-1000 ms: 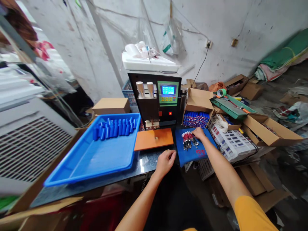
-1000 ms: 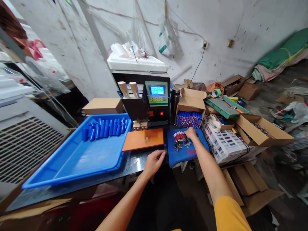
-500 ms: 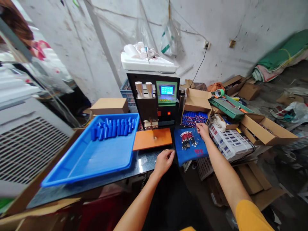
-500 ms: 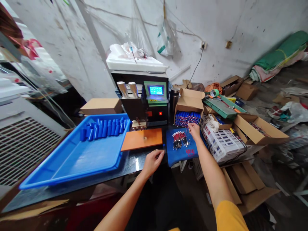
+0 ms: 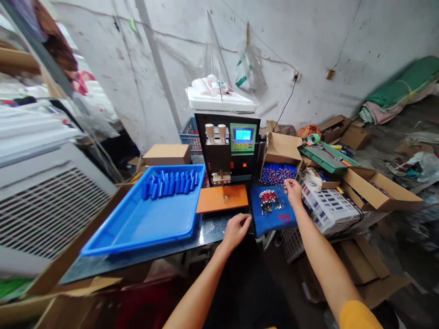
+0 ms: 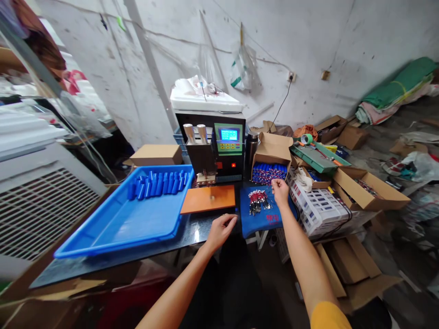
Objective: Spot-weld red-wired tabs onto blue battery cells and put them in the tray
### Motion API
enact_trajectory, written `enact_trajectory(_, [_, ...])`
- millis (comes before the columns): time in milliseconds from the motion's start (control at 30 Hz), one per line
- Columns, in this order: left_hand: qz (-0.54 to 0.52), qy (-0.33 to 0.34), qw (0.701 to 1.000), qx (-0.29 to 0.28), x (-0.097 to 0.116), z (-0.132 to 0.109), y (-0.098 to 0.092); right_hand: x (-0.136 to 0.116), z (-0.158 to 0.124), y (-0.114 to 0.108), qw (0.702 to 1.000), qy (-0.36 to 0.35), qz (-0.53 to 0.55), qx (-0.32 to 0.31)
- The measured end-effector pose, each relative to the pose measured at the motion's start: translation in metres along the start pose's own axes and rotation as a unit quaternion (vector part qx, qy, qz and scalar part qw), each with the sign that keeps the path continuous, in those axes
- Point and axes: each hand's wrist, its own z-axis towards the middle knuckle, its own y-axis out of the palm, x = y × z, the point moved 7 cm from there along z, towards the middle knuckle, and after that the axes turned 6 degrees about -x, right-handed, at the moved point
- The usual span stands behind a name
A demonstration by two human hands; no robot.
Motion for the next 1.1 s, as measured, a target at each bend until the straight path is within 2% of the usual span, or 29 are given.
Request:
enact_trajectory(133, [-0.073, -0.01, 0.996, 0.049, 0.008, 0.001, -0.01, -0.015, -0.016, 0.01, 0.998, 0.004, 0.046, -0.03])
enact_trajectory(267, [-0.156, -0.041, 0.982, 0.099, 0.028, 0.005, -0.026, -0.026, -0.044, 0.036, 0.988, 0.036, 0.121, -0.085])
enact_trajectory(400, [-0.224, -0.064, 0.97, 0.067, 0.049, 0.017, -0.033, -0.031, -0.074, 0.073, 0.97, 0.082, 0.177, -0.143])
enact_trajectory(533, [-0.281, -0.075, 0.957, 0.023, 0.052, 0.024, -0.035, -0.032, -0.096, 0.105, 0.96, 0.105, 0.189, -0.179])
enact_trajectory(733, [-0.294, -0.086, 0.952, 0.018, 0.047, 0.014, -0.041, -0.024, -0.109, 0.134, 0.956, 0.101, 0.185, -0.205])
enact_trajectory(933, [-0.299, -0.104, 0.948, 0.026, 0.041, 0.007, -0.046, -0.016, -0.114, 0.142, 0.956, 0.113, 0.158, -0.219])
enact_trajectory(1000, [-0.274, -0.093, 0.957, 0.027, 0.037, 0.006, -0.051, -0.013, -0.117, 0.145, 0.953, 0.12, 0.124, -0.249])
enact_trajectory(1100, [-0.169, -0.071, 0.983, 0.008, 0.036, 0.006, -0.062, -0.012, -0.122, 0.153, 0.944, 0.109, 0.051, -0.308])
